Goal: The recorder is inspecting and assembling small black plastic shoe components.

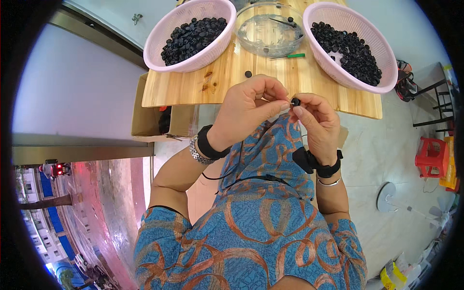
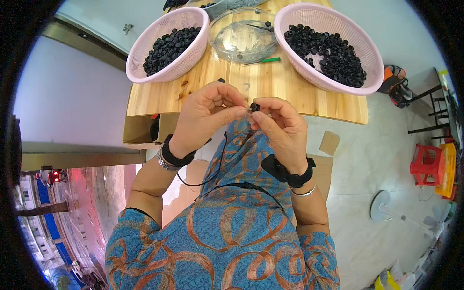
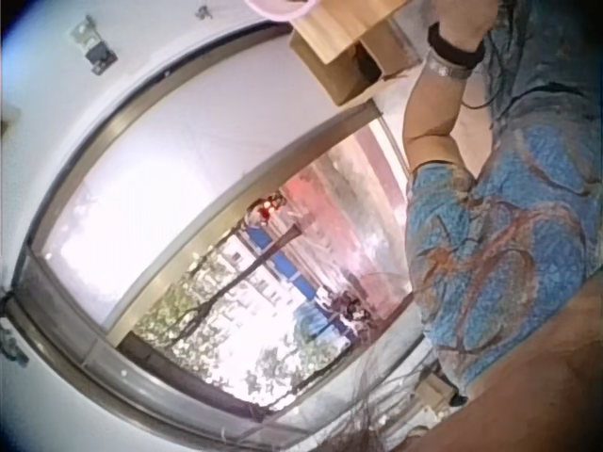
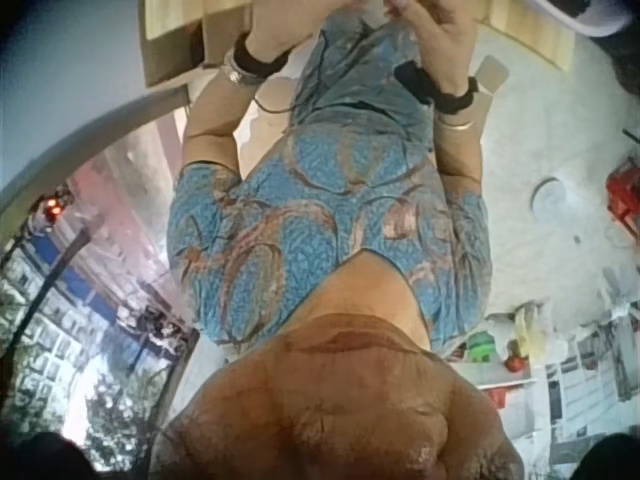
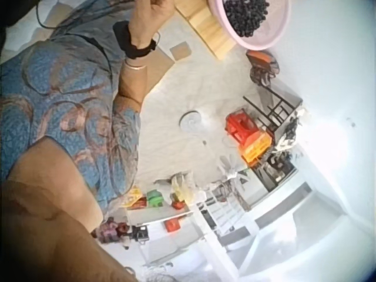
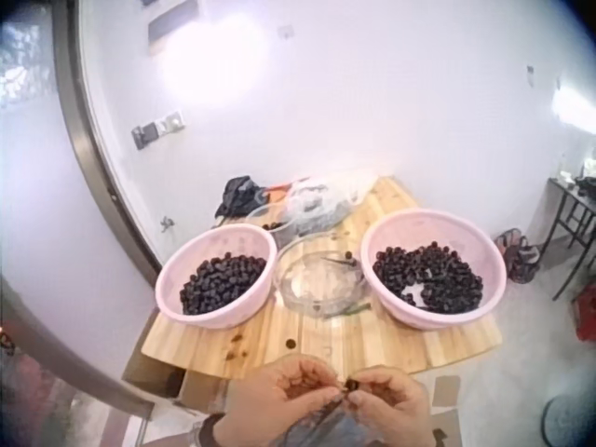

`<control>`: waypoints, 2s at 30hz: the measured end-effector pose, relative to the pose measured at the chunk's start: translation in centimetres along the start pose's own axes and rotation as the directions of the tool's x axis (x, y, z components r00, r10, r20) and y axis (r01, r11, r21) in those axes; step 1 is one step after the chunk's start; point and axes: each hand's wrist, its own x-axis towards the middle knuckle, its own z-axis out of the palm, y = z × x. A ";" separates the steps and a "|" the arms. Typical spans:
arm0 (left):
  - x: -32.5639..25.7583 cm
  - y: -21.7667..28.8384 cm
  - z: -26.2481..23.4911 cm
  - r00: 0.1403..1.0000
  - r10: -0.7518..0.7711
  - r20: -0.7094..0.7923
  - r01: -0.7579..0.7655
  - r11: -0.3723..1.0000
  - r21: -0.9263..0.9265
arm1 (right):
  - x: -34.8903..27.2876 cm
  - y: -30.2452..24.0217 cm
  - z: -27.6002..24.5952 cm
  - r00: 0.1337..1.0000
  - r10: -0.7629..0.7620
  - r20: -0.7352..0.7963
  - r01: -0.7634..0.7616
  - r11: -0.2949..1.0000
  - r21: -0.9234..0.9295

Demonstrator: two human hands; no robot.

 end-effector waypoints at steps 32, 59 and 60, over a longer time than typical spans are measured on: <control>0.9 -4.5 -4.5 0.941 0.244 -0.232 -0.062 0.803 0.593 | -0.8 1.3 -2.4 0.980 0.188 -0.070 -0.167 0.958 0.233; 0.1 -0.2 3.1 0.963 0.260 -0.069 -0.234 0.935 0.267 | -0.3 1.2 -4.1 0.992 -0.027 0.127 -0.047 0.836 0.546; 0.2 0.0 3.6 0.952 0.302 -0.054 -0.274 0.916 0.292 | -0.3 1.2 -4.0 0.988 -0.033 0.150 -0.054 0.842 0.537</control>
